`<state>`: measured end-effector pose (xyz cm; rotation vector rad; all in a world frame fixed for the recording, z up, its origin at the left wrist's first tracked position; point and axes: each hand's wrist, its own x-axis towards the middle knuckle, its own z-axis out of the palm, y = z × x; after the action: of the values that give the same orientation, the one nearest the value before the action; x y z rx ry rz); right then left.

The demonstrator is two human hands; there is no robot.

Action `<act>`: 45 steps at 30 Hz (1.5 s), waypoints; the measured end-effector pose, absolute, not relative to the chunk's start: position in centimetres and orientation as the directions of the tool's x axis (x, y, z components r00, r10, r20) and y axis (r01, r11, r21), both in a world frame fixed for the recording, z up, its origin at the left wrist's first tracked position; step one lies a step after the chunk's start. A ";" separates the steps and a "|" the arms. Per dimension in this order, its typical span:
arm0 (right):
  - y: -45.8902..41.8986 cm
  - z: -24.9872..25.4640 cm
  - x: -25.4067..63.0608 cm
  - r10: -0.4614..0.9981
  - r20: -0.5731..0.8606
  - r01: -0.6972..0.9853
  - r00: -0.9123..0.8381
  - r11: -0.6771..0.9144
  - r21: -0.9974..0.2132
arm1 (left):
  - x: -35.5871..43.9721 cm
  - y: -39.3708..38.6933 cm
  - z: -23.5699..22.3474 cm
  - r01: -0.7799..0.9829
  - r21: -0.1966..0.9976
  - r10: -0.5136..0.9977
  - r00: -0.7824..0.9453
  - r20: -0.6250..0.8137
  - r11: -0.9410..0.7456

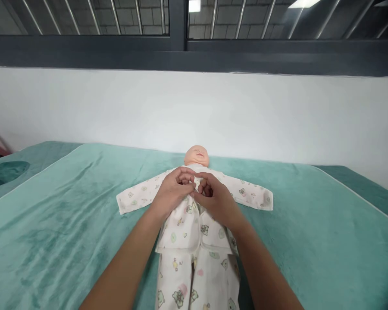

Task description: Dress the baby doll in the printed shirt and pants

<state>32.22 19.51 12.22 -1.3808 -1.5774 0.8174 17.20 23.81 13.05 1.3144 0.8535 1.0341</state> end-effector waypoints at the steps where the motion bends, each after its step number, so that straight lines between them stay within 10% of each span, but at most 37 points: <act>1: 19.5 12.2 32.3 0.984 0.176 0.400 -0.023 0.171 -0.901 | 17.3 23.8 13.0 -0.102 0.994 0.942 0.327 0.078 -0.047; 45: 20.1 11.9 32.1 0.968 0.211 0.414 0.132 0.140 -0.899 | 17.3 23.2 13.5 0.273 0.942 0.967 0.212 0.138 -0.195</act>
<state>32.06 20.08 11.95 -1.4353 -1.4441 0.7200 17.30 23.25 13.50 1.6381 1.1866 1.0306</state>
